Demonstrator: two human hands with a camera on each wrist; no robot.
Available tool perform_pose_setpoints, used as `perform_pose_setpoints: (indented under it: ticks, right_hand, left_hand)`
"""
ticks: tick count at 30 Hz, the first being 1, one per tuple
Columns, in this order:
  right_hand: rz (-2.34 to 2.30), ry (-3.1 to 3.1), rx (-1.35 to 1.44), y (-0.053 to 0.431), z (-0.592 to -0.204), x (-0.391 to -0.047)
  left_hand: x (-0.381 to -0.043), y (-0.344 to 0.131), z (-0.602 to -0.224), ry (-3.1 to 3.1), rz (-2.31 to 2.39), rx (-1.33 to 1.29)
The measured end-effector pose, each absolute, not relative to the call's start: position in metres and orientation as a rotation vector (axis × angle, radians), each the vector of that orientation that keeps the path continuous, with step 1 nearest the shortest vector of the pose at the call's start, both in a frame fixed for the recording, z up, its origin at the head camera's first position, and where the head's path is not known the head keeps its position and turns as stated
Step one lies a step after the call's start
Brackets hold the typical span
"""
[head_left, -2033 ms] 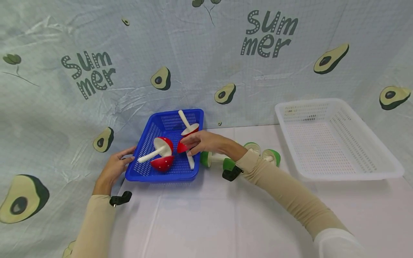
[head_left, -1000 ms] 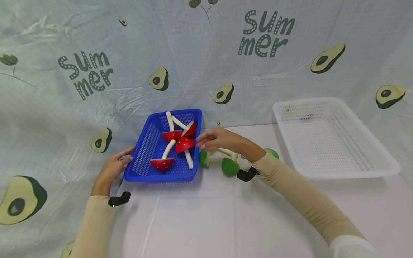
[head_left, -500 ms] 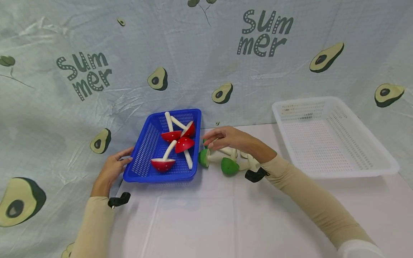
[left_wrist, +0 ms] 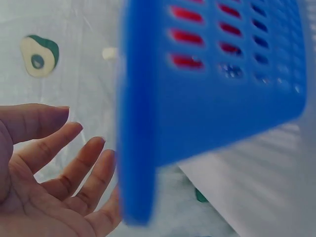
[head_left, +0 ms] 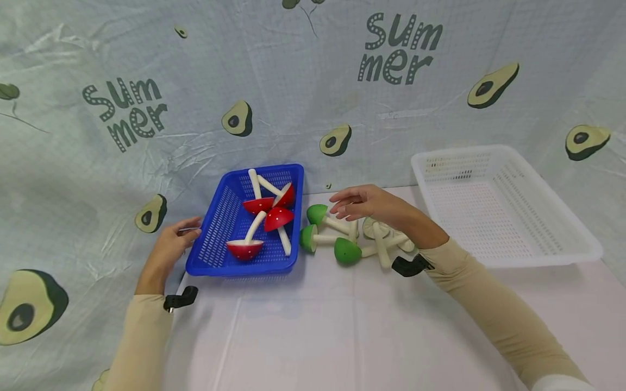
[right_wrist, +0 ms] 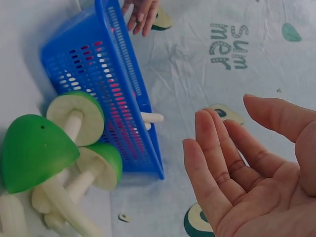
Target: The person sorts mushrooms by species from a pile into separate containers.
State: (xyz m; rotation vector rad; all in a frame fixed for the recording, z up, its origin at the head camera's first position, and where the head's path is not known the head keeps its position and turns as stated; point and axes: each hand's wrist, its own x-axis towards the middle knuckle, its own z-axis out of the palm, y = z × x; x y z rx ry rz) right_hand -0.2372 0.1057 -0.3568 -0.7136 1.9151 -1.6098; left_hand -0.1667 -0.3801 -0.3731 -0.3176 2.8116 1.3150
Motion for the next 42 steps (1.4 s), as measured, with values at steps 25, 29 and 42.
perform_pose_setpoints:
  ticks: [25, 29, 42]
  right_hand:
    - [-1.659, 2.215, -0.526, 0.222, -0.345, -0.203]
    - [-1.681, 2.281, -0.521, 0.246, -0.344, -0.198]
    - [-1.721, 2.534, -0.332, 0.324, -0.359, -0.182]
  left_hand:
    - [-0.175, -0.278, -0.334, 2.912, 1.240, 0.154]
    - [-0.175, -0.262, -0.334, 2.884, 1.299, 0.247]
    - [-0.169, -0.216, -0.338, 2.740, 1.469, 0.377]
